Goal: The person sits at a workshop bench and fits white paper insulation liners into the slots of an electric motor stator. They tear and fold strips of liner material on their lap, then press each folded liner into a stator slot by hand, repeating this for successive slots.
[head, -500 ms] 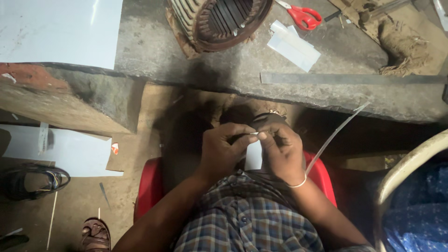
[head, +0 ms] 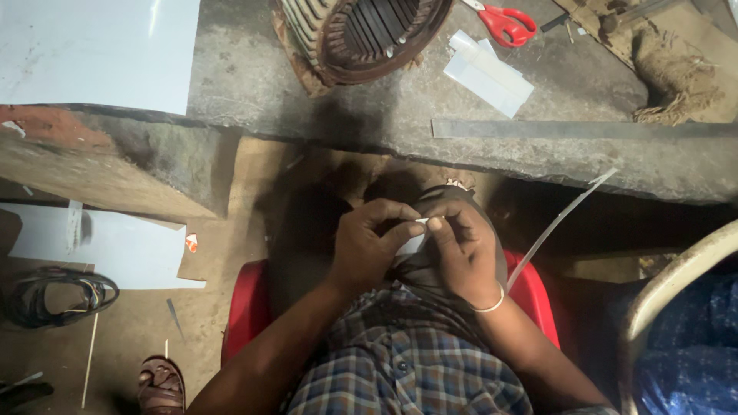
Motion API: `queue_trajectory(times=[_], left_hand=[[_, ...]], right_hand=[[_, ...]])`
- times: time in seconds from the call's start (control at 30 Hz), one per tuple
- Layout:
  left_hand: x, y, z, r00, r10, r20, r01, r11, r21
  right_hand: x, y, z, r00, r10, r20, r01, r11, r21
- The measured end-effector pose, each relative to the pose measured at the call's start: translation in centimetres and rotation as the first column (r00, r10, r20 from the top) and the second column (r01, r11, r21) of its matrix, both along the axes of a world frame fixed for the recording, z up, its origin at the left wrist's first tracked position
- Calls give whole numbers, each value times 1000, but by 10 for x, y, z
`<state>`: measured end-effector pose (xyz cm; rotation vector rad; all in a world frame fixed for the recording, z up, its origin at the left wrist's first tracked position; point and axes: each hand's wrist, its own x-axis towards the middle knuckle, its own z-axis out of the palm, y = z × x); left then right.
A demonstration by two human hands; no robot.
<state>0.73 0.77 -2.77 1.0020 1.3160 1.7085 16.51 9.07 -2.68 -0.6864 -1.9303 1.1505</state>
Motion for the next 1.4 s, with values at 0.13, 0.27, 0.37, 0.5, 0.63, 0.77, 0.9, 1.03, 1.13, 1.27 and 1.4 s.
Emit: queue_trajectory(times=[0.13,0.27,0.37,0.5,0.63,0.77,0.9,1.03,1.13,1.27,1.4], left_hand=[[1,-3,-8,999,3,-44,2,991,131],[1,-5,-13,983,-107,148,107,994,3],[0,-2,-14,954,-151,257,165,986,-34],[0,-2,-18,913,-215,346,215,976,39],[-2,-3,-18,908,-231,349,267,962,-60],[-6,-2,-10,959,-207,195,212,977,-7],[-8,-10,-3,976,-213,52,212,977,18],[-10,-13,-4,973,-226,43,225,974,36],[-9,-9,-7,956,-274,102,267,961,70],[-7,-8,-10,969,-240,67,236,970,53],[-8,-6,-9,972,-234,-7,234,970,64]], right_hand=[[4,5,-5,997,75,10,-73,991,-110],[12,13,-8,979,195,-62,-204,922,-329],[8,18,-8,968,185,-171,-247,838,-487],[12,17,-12,941,212,-264,-328,770,-548],[12,21,-23,931,165,-325,-342,700,-627],[13,24,-34,953,111,-281,-276,702,-657],[17,25,-42,970,75,-233,-215,720,-660],[23,26,-47,968,113,-225,-244,642,-727],[21,29,-49,932,149,-331,-345,650,-677],[19,32,-51,915,182,-361,-387,650,-654],[18,33,-54,930,96,-353,-335,615,-714]])
